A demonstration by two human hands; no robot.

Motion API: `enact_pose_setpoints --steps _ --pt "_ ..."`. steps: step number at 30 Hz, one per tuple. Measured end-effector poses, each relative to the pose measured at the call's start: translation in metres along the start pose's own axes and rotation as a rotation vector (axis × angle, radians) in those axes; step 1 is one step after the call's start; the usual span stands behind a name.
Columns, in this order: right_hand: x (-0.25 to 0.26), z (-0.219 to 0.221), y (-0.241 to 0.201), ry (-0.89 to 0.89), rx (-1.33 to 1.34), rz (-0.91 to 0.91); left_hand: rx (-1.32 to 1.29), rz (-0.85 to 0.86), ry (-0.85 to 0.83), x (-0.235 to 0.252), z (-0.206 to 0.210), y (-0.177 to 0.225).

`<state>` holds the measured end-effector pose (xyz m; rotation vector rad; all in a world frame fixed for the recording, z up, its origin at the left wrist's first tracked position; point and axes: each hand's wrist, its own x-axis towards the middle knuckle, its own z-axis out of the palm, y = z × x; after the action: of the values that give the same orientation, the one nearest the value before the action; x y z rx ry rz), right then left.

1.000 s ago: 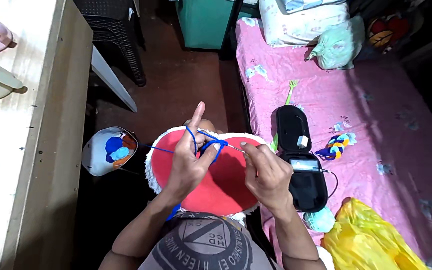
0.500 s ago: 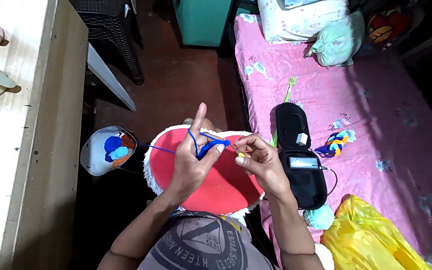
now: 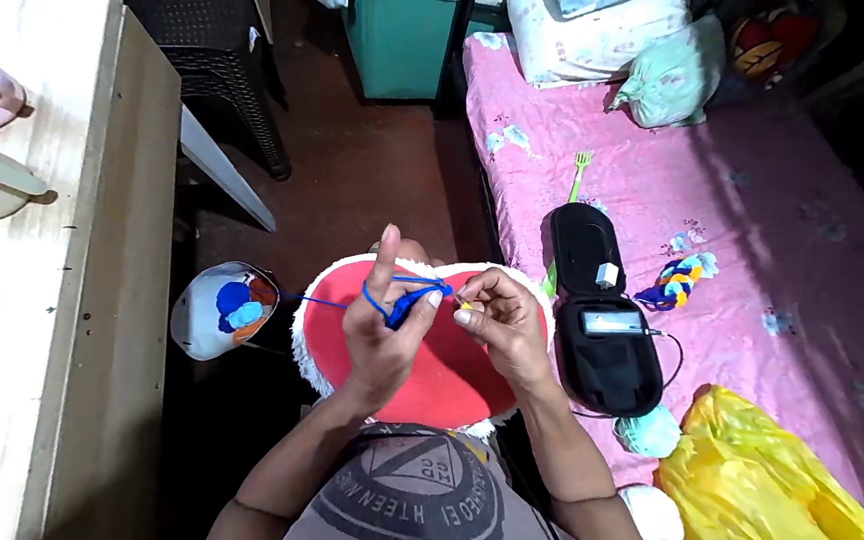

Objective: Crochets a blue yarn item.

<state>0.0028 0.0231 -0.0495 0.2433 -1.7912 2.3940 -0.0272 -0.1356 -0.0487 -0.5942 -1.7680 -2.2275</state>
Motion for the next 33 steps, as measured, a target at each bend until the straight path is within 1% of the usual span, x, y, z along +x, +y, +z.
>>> enact_pose_setpoints --steps 3,6,10,14,20,25,30,33 --pt "-0.004 0.001 0.007 0.083 -0.342 -0.215 0.012 -0.002 0.002 0.003 -0.002 0.001" --pt "-0.004 -0.001 0.010 0.102 -0.567 -0.363 0.026 0.029 -0.026 0.006 -0.004 -0.001" --pt "-0.003 -0.002 0.007 0.091 -0.756 -0.478 0.028 0.027 -0.059 0.010 -0.009 -0.001" --pt "-0.002 -0.005 0.006 0.072 -0.855 -0.526 0.048 -0.032 -0.097 0.015 -0.017 0.003" --pt "-0.001 -0.012 0.004 0.014 -0.906 -0.536 -0.036 -0.142 -0.137 0.021 -0.022 0.006" --pt "-0.003 -0.015 -0.001 -0.022 -0.890 -0.489 -0.145 -0.204 -0.150 0.021 -0.022 0.002" --pt "-0.004 -0.020 -0.002 -0.047 -0.692 -0.355 -0.251 -0.268 -0.154 0.021 -0.021 0.002" --pt "-0.005 -0.021 -0.001 -0.037 -0.510 -0.218 -0.327 -0.334 -0.147 0.020 -0.020 0.003"
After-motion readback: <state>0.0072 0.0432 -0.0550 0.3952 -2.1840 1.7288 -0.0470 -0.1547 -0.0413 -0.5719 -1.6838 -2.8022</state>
